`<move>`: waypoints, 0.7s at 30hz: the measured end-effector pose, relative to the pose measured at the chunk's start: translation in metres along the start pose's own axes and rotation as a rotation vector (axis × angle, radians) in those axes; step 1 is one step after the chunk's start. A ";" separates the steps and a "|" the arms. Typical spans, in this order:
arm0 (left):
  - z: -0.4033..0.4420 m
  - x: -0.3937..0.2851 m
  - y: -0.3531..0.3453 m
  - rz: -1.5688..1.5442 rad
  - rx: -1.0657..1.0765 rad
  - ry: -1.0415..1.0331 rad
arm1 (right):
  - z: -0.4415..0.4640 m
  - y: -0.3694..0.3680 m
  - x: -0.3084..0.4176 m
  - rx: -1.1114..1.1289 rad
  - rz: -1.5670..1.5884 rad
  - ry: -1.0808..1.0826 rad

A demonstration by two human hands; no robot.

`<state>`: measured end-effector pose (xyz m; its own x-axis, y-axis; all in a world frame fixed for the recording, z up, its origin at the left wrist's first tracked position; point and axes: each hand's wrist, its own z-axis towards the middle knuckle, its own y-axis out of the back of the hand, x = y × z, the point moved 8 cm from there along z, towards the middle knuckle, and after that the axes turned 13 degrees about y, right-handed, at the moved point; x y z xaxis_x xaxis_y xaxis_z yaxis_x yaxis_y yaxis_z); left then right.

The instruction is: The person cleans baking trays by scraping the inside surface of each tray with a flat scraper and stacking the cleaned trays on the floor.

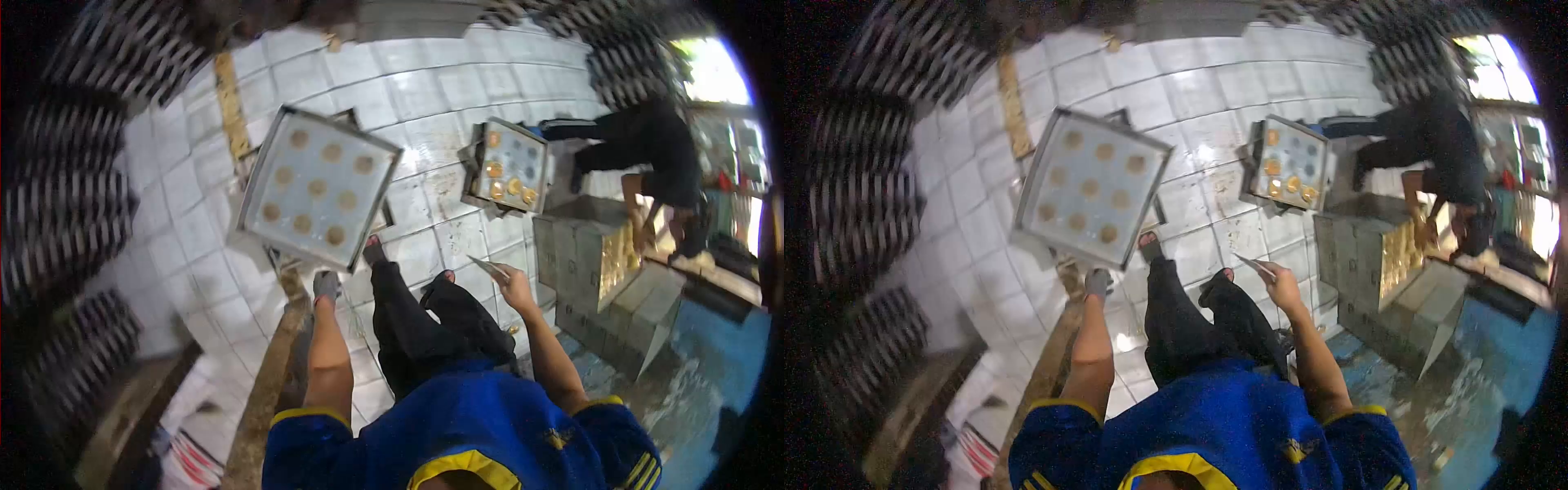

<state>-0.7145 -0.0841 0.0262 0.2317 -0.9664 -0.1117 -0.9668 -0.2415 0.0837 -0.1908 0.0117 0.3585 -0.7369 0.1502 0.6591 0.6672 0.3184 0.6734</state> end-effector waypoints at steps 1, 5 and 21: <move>-0.009 0.005 -0.007 0.041 0.089 0.027 | -0.013 0.006 -0.010 0.033 -0.055 -0.068; -0.092 -0.011 -0.046 0.229 0.153 0.009 | -0.067 0.029 -0.051 -0.058 -0.003 -0.174; -0.207 -0.027 -0.192 0.142 0.054 -0.313 | -0.071 0.118 -0.244 -0.037 -0.054 -0.023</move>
<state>-0.5127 -0.0301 0.2178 0.0584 -0.9139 -0.4017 -0.9932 -0.0936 0.0686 0.0752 -0.0533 0.3009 -0.7743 0.1556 0.6134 0.6293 0.2916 0.7204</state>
